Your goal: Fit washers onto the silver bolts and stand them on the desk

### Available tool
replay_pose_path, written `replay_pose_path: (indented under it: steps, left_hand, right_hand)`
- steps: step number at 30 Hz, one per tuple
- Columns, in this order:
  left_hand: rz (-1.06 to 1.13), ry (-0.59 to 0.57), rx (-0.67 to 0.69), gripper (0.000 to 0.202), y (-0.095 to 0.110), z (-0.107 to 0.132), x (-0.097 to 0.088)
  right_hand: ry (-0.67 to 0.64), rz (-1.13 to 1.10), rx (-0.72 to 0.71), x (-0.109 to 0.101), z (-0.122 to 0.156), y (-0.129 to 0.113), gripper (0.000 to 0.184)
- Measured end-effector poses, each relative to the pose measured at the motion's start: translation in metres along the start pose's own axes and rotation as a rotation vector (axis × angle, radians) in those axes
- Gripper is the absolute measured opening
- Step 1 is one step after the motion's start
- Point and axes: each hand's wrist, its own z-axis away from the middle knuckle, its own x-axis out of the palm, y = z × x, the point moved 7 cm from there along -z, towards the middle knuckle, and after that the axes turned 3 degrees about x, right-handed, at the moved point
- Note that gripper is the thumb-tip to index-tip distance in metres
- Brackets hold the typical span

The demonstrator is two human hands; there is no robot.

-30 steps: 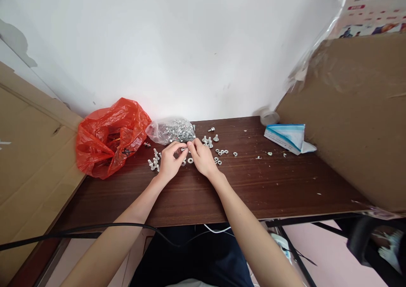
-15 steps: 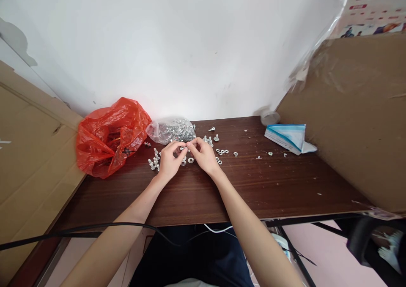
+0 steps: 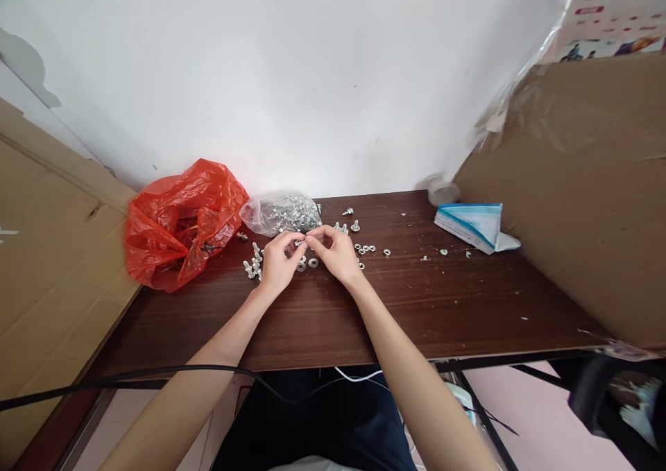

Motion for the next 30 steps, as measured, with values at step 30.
replay_pose_path:
  steps: [30]
  left_hand:
    - [0.012, -0.012, -0.019, 0.009, -0.002, 0.001, 0.002]
  right_hand:
    - [0.001, -0.255, 0.174, -0.001, -0.002, 0.012, 0.033]
